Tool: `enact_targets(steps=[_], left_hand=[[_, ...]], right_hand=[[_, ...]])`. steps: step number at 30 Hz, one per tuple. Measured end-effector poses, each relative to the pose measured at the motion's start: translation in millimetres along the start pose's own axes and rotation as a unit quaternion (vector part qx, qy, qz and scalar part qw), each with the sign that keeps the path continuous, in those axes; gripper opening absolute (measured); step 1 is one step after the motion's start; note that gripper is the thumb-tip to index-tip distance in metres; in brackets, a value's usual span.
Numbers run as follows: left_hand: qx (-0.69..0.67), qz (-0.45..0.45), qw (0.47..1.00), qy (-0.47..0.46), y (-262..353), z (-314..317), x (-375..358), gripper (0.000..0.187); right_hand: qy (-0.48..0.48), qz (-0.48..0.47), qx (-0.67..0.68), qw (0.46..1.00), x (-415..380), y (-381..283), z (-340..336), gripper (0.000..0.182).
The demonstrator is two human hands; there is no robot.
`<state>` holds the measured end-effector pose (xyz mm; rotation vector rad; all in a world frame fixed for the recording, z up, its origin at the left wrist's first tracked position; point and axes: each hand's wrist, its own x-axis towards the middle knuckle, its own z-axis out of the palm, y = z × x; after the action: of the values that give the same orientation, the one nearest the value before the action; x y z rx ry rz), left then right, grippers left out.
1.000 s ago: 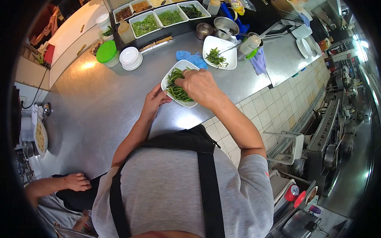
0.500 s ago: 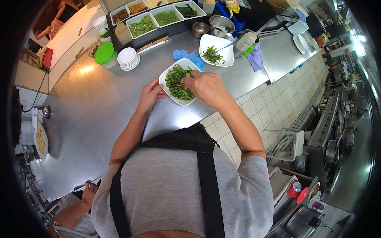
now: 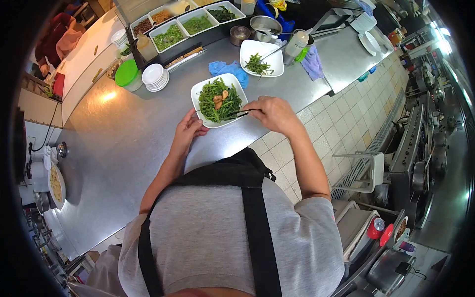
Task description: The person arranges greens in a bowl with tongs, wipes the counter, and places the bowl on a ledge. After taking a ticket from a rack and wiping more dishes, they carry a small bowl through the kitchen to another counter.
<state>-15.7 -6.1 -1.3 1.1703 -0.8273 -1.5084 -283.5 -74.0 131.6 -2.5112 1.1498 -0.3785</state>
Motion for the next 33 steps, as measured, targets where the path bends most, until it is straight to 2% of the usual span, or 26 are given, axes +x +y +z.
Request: enact_targets(steps=[2, 3, 7, 12, 14, 16, 17, 19, 24, 25, 28, 31, 33], left_hand=[[-0.002, -0.005, 1.0, 0.009, 0.9, 6.2, -3.4, 0.058], [-0.003, -0.007, 1.0, 0.013, 1.6, 8.9, -3.9, 0.059], [-0.014, -0.006, 0.999, 0.039, 0.5, 12.0, -2.2, 0.06], [-0.022, 0.008, 0.995, 0.096, -10.4, 8.0, 3.9, 0.053], [0.025, 0.067, 0.993, 0.098, -21.0, 4.7, 9.1, 0.045], [0.041, 0.08, 0.986, 0.139, -10.1, 15.4, -0.8, 0.04], [0.025, 0.078, 0.986, 0.144, -8.9, 18.9, -3.7, 0.04], [-0.009, 0.074, 0.986, 0.151, -18.0, 20.2, -5.6, 0.042], [-0.072, 0.065, 0.979, 0.181, -10.2, 44.5, -16.5, 0.049], [-0.071, 0.065, 0.977, 0.188, -11.9, 45.6, -15.0, 0.051], [-0.067, 0.083, 0.973, 0.205, -16.8, 48.5, -16.3, 0.052], [-0.057, 0.096, 0.967, 0.23, -23.3, 48.3, -19.0, 0.052], [-0.05, 0.103, 0.96, 0.257, -24.4, 46.0, -24.4, 0.049]], right_hand=[[-0.002, -0.007, 0.084, 0.996, 3.5, 11.2, -14.7, 0.018], [0.0, 0.028, 0.115, 0.993, 7.6, 12.8, -22.5, 0.019], [0.102, -0.006, 0.042, 0.994, 46.0, 25.9, -15.4, 0.019], [0.091, -0.048, 0.011, 0.995, 84.7, 46.0, 23.0, 0.018], [0.081, -0.086, 0.001, 0.993, 90.2, 67.3, 32.1, 0.018], [0.034, -0.042, -0.054, 0.997, 85.4, 78.0, 32.3, 0.019], [0.074, -0.083, -0.016, 0.994, 80.7, 85.6, 34.9, 0.019], [0.092, -0.071, 0.043, 0.992, 74.2, 70.5, 16.6, 0.018], [0.014, -0.034, -0.038, 0.999, 65.3, 65.4, 2.8, 0.02], [0.073, -0.084, 0.01, 0.994, 66.2, 73.8, 1.4, 0.019], [0.154, -0.017, -0.016, 0.988, 69.2, 91.4, -21.1, 0.02], [0.181, 0.066, -0.137, 0.972, 74.2, 111.1, -36.9, 0.023], [0.165, 0.068, -0.173, 0.969, 83.5, 144.4, -23.3, 0.02]])
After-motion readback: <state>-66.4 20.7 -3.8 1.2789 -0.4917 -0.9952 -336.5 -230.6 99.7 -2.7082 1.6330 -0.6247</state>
